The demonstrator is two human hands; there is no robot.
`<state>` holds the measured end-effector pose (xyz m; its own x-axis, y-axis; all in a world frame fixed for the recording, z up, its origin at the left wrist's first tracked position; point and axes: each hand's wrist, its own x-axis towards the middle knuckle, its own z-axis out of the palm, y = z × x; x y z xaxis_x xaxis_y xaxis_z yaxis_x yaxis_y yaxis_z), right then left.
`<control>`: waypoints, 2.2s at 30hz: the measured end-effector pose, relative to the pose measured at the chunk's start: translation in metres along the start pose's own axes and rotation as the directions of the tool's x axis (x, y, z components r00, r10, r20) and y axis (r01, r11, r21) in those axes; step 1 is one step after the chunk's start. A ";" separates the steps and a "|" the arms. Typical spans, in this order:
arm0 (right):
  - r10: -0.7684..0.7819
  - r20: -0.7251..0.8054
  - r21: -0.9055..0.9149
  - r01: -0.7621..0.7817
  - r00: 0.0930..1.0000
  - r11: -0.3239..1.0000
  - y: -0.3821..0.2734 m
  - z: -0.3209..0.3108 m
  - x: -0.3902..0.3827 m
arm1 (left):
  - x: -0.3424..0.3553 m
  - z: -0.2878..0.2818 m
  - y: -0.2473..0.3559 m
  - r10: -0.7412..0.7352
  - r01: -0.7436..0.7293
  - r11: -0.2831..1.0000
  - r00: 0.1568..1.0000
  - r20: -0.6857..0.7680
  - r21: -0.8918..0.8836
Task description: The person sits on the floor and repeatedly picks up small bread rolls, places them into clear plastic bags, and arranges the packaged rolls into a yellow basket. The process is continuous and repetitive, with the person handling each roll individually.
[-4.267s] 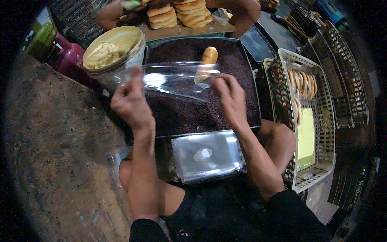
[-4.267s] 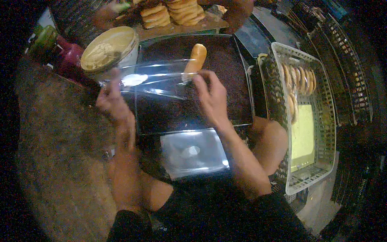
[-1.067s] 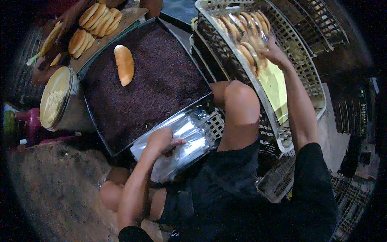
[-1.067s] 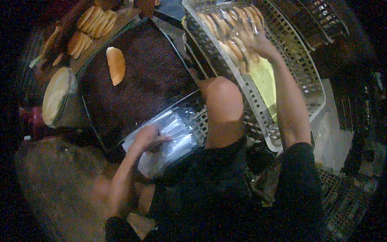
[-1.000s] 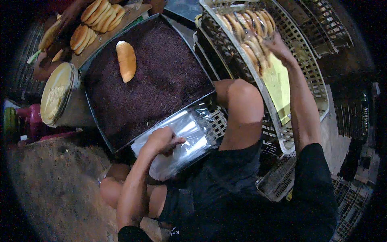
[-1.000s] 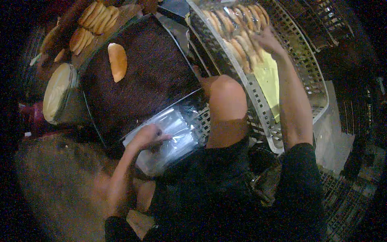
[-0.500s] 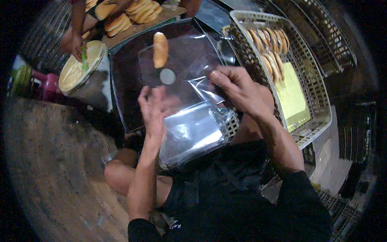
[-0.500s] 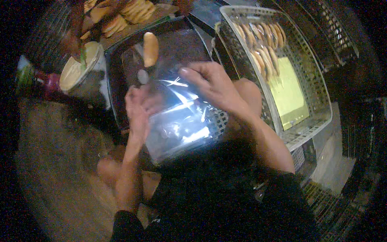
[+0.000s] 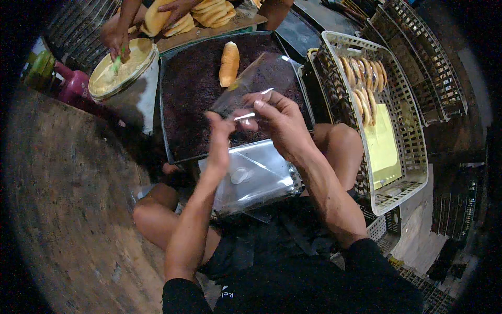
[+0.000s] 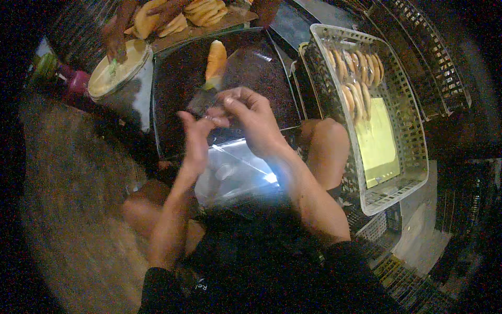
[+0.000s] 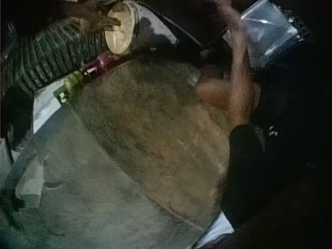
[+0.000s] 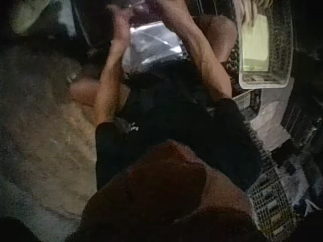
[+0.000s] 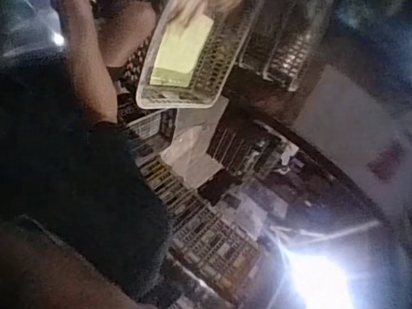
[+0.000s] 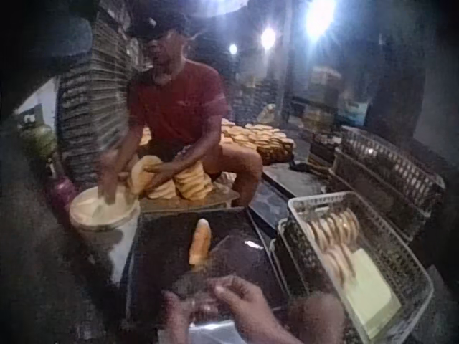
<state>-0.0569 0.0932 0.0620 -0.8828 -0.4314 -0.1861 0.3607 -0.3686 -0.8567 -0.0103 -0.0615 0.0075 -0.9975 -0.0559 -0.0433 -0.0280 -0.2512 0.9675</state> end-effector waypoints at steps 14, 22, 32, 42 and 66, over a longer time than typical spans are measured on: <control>-0.501 0.019 -0.748 0.345 0.865 0.567 0.040 -0.014 0.094 | 0.044 -0.073 0.073 0.381 -0.262 0.920 0.432 -0.817 0.290; -0.577 -0.289 -0.957 -0.218 0.763 0.191 0.094 -0.027 0.181 | 0.024 -0.109 0.077 0.274 -0.476 0.879 0.560 -0.782 -0.033; -0.386 0.030 -0.979 -0.052 0.922 -0.199 0.027 -0.077 0.051 | 0.021 -0.092 0.063 0.280 -0.385 0.922 0.726 -0.628 -0.035; -0.336 -0.204 -0.478 0.206 0.920 0.854 -0.100 -0.074 -0.045 | 0.030 -0.075 0.038 0.342 -0.221 0.933 0.797 -0.499 0.285; -0.321 0.388 -0.919 0.334 0.864 -0.210 -0.011 0.024 0.008 | 0.003 -0.007 0.026 0.204 -0.142 0.968 0.928 -0.311 0.209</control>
<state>-0.0605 0.0739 0.0821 -0.7620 -0.5734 0.3009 -0.6472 0.6898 -0.3245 -0.0135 -0.0745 0.0307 -0.9115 -0.4037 0.0792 0.1012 -0.0333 0.9943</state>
